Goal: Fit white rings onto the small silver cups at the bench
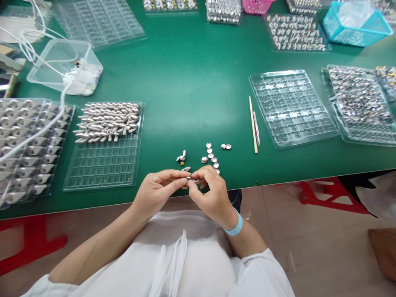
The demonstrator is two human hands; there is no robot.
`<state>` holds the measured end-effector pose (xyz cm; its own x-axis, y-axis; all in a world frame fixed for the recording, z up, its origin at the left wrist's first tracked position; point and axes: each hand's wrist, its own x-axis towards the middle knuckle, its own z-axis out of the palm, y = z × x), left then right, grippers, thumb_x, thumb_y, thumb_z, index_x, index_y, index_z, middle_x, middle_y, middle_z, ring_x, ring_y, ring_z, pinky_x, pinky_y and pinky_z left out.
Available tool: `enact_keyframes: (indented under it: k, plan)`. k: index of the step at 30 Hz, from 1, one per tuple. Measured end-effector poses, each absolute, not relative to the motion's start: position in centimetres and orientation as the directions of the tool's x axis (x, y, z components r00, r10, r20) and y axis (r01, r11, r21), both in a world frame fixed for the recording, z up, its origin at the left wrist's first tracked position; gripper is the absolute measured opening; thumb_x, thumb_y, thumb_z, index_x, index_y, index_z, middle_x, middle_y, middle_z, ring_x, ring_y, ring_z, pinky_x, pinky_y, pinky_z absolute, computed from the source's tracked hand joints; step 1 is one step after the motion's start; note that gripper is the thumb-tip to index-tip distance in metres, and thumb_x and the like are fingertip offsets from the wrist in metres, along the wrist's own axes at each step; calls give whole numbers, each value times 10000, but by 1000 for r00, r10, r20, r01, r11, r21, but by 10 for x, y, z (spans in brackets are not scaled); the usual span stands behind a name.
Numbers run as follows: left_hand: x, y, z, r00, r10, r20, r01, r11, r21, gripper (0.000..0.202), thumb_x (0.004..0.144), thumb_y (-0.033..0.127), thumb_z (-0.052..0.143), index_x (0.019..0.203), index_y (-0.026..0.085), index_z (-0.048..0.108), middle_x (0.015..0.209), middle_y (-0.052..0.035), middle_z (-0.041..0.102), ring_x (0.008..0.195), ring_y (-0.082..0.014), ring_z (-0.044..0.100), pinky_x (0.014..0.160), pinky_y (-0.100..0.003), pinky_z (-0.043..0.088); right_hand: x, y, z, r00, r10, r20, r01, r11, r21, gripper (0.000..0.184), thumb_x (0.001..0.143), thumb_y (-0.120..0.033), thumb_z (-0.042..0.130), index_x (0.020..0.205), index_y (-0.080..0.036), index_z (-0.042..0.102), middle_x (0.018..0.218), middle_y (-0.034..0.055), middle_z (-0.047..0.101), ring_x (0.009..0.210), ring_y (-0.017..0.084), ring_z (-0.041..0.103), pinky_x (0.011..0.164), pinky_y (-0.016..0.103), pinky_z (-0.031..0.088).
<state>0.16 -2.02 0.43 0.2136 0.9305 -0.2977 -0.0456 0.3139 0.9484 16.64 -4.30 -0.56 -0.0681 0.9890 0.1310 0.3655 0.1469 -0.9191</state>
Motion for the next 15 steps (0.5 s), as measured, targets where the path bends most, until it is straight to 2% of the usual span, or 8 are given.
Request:
enact_keyframes:
  k: [7, 15]
  plan:
    - [-1, -21, 4, 275, 934, -229, -31, 246, 969, 155, 817, 184, 702, 939, 187, 797, 868, -40, 793, 762, -188, 760, 729, -255, 649, 166, -40, -5, -52, 993, 104, 349, 115, -930, 89, 826, -134, 582, 819, -216, 548, 783, -6, 581, 694, 131, 538, 622, 270, 460]
    - [0, -26, 4, 271, 956, -114, 100, 89, 991, 193, 847, 127, 649, 965, 191, 787, 882, -35, 790, 796, -172, 752, 724, -221, 621, 166, -38, -14, -101, 995, 21, 170, 38, -985, 145, 785, -110, 585, 769, -213, 483, 805, -18, 528, 660, 106, 481, 573, 240, 414]
